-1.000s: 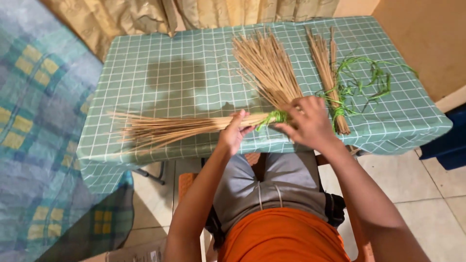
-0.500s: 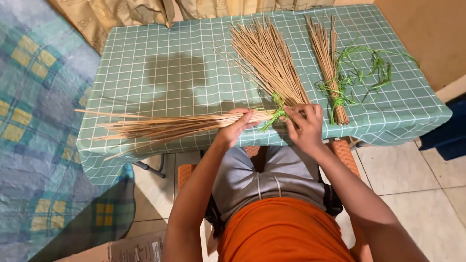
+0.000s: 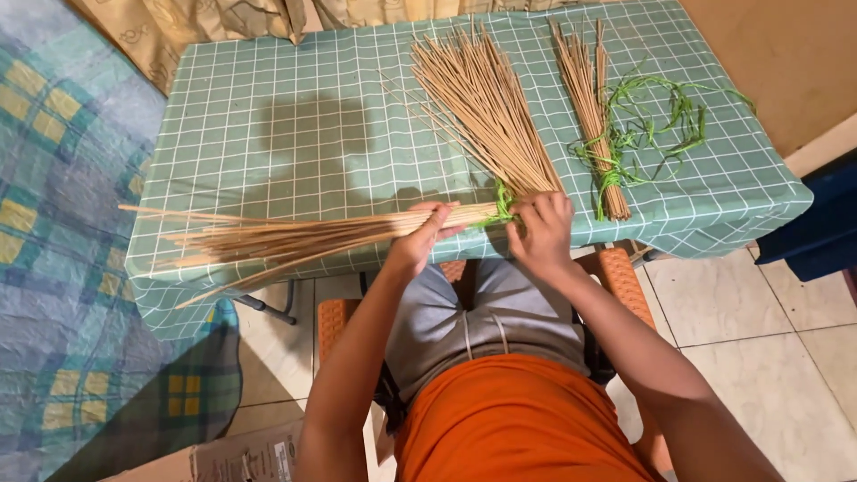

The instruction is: Gathering thin wooden sticks into bundles and tying them together using green plastic strips.

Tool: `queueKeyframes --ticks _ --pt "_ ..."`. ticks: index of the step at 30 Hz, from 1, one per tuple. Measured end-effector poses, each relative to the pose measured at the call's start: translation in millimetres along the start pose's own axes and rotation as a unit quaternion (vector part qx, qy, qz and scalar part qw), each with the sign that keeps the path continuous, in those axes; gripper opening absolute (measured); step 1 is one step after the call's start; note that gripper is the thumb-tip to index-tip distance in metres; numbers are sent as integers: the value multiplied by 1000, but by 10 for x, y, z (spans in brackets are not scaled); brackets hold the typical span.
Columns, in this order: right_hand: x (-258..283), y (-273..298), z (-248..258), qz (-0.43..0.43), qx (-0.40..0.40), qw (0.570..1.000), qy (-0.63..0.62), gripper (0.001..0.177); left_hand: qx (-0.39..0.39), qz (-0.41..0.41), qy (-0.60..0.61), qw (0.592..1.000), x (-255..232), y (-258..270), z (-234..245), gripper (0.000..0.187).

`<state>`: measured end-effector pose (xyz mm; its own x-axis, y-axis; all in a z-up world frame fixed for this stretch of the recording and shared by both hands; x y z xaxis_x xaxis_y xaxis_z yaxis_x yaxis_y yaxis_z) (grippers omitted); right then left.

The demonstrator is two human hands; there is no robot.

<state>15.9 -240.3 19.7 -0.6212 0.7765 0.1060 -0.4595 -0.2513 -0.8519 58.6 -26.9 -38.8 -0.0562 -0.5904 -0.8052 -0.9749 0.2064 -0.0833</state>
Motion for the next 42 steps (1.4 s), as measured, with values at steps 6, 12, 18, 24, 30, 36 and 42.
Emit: queueKeyframes --ticks 6,12,18,24,30,36,42 --pt "-73 78 -48 -1 -33 998 -43 6 15 -14 0 1000 -140 -39 79 28" --pt "-74 140 -11 -5 -62 995 -78 6 26 -28 9 999 -128 0 29 24" --pt "-77 88 9 -98 -32 946 -308 17 5 -37 22 999 -172 -63 150 25" --pt "-180 288 -230 -218 124 801 -543 42 -16 -29 21 999 -183 -44 132 24" --pt "51 -63 -47 -85 193 815 -540 15 -43 -38 35 998 -321 -40 160 25" --pt "131 -49 -23 -116 223 769 -587 34 -65 -32 41 997 -312 -61 225 28" --pt "448 -179 115 -82 258 748 -606 71 -86 -35 39 995 -250 -128 347 28"
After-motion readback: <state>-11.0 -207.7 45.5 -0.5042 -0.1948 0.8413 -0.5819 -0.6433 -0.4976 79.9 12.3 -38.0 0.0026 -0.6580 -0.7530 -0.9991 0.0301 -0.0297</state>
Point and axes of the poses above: each hand's wrist, its own y-axis away from the middle knuckle, its own z-axis out of the back of the hand, x = y × z, the point moved 5 cm from there along -y, towards the middle knuckle, and after that the axes turned 3 degrees about x, right-handed, at the moved point
